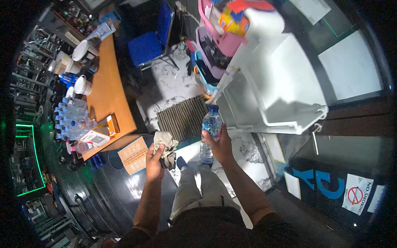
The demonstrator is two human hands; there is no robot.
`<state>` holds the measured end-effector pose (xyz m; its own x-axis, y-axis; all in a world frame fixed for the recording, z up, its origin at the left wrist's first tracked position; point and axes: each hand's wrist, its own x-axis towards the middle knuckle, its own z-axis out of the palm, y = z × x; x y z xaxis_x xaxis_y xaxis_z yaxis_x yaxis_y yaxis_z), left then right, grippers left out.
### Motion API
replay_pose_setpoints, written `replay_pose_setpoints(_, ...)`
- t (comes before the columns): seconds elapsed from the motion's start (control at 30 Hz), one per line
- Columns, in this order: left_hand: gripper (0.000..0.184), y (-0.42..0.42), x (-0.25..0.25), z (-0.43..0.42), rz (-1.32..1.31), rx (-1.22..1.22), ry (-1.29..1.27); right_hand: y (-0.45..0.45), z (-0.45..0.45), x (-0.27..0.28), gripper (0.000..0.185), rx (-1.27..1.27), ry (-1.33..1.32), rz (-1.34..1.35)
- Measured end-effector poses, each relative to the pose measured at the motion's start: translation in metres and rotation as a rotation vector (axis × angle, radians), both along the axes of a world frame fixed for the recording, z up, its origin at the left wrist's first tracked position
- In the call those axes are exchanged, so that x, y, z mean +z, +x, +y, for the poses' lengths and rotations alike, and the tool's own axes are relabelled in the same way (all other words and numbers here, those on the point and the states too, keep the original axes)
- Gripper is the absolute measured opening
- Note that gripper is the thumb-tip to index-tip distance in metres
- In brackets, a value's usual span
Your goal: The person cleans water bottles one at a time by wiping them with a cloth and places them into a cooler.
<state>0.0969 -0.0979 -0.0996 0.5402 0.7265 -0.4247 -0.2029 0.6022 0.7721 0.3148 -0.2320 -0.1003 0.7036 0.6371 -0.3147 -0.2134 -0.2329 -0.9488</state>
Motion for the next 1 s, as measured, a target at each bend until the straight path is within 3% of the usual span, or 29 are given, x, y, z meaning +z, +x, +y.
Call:
replay_pose_setpoints(0.13,0.028,0.000,-0.088,0.014,0.051,-0.017,-0.075,-0.005,0.014,-0.081,0.046,-0.015,-0.177,-0.230)
replay_pose_setpoints(0.27,0.032,0.012,-0.181,0.024,0.081,0.033,-0.023,-0.010,0.024,-0.193,0.057,-0.055,-0.138,-0.330)
replay_pose_setpoints(0.47,0.028,0.019,-0.308,0.034,0.127,0.016,-0.165,-0.019,0.030,-0.327,0.053,-0.099,-0.064,-0.242)
replay_pose_setpoints(0.67,0.037,0.024,-0.430,0.024,0.299,0.094,-0.152,-0.019,0.022,-0.433,0.075,-0.127,-0.180,-0.257)
replay_pose_setpoints(0.77,0.049,0.027,-0.462,0.019,0.258,-0.059,-0.160,-0.014,0.021,-0.464,0.080,-0.150,-0.296,-0.253)
replay_pose_setpoints(0.87,0.050,0.041,-0.497,0.012,0.303,-0.100,-0.266,-0.006,0.012,-0.509,0.083,-0.170,-0.365,-0.291)
replay_pose_setpoints(0.93,0.048,0.056,-0.522,0.001,0.225,-0.106,-0.231,0.000,0.010,-0.528,0.085,-0.229,-0.223,-0.290)
replay_pose_setpoints(1.0,0.046,0.075,-0.538,-0.004,0.216,-0.055,-0.188,0.011,0.003,-0.551,0.088,-0.210,-0.254,-0.388)
